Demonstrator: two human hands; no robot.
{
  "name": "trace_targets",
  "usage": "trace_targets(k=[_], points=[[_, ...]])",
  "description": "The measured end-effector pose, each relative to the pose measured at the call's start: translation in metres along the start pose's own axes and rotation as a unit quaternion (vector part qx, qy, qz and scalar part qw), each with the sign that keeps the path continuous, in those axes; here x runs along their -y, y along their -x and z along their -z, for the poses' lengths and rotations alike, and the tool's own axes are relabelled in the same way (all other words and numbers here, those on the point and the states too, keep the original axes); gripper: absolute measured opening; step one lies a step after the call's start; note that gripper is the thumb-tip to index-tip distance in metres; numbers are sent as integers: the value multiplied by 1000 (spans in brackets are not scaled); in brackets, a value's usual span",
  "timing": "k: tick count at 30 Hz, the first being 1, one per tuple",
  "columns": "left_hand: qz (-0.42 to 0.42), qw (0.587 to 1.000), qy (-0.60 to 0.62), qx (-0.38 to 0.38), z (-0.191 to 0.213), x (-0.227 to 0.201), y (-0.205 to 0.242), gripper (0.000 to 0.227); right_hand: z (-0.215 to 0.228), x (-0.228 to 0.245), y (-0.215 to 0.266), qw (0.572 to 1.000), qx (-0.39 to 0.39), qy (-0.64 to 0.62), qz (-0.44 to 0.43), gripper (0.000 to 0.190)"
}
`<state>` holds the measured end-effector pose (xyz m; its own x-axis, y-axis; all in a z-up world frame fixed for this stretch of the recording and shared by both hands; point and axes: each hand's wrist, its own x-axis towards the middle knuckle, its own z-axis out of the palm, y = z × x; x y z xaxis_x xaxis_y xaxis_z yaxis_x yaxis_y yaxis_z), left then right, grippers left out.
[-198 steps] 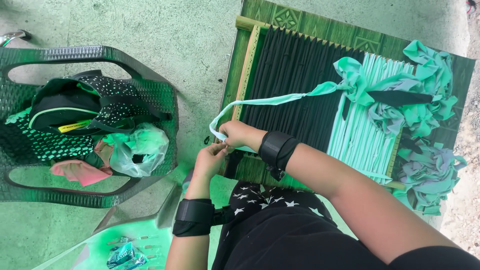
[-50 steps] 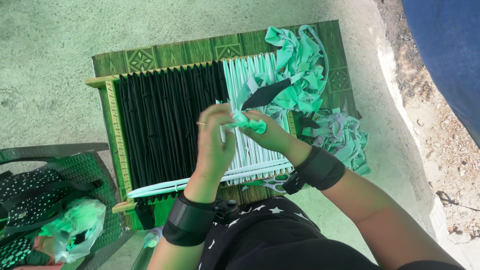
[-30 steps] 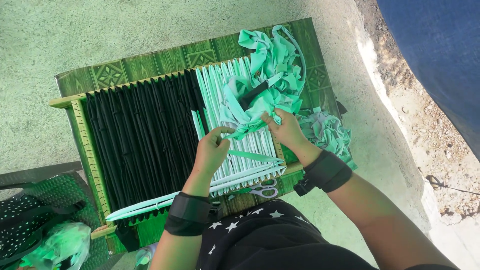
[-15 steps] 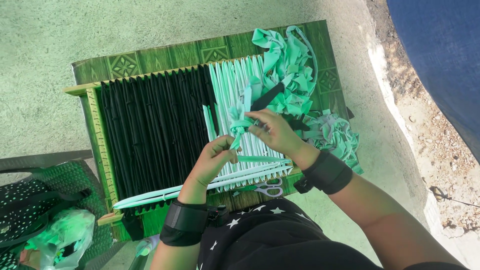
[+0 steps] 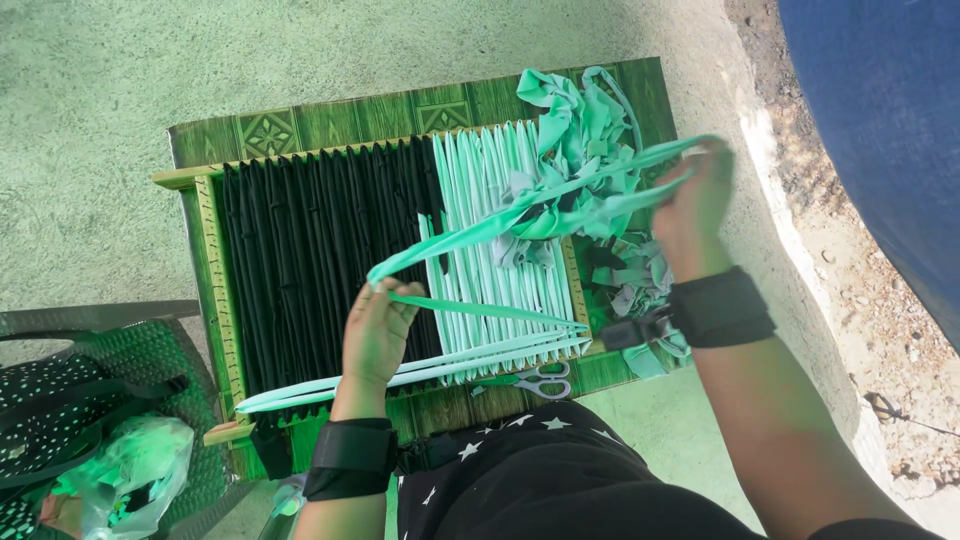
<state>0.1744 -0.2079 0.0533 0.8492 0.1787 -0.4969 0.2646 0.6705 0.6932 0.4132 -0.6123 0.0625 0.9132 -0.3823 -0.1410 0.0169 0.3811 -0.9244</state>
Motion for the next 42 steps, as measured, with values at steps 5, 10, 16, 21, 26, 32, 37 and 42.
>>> trace_targets(k=[5, 10, 16, 21, 26, 32, 37, 42], points=[[-109, 969, 219, 42, 11, -12, 2, 13, 54, 59, -20, 985, -112, 16, 127, 37], [-151, 981, 114, 33, 14, -12, 0, 46, 86, 30, -38, 974, -9, 120, 193, 50], [-210, 975, 17, -68, -23, -56, 31, 26, 11, -13, 34, 750, 277, 581, 150, 37], [-276, 961, 4, -30, -10, -73, 63, 54, -63, -39, 91, 786, 358, 492, 110, 59], [-321, 921, -202, -87, 4, -68, 76, 55, -67, -88, 95, 700, 435, 541, 168, 84], [-361, 899, -131, -210, 23, -75, 74, 24, -72, -40, 38, 697, 357, 550, 289, 33], [-329, 926, -18, -185, 59, -50, 53, 18, -60, 47, -29, 859, 202, 275, 382, 27], [-317, 943, 16, -99, 39, -63, 53, 16, -76, 79, -36, 772, 87, 359, 517, 38]])
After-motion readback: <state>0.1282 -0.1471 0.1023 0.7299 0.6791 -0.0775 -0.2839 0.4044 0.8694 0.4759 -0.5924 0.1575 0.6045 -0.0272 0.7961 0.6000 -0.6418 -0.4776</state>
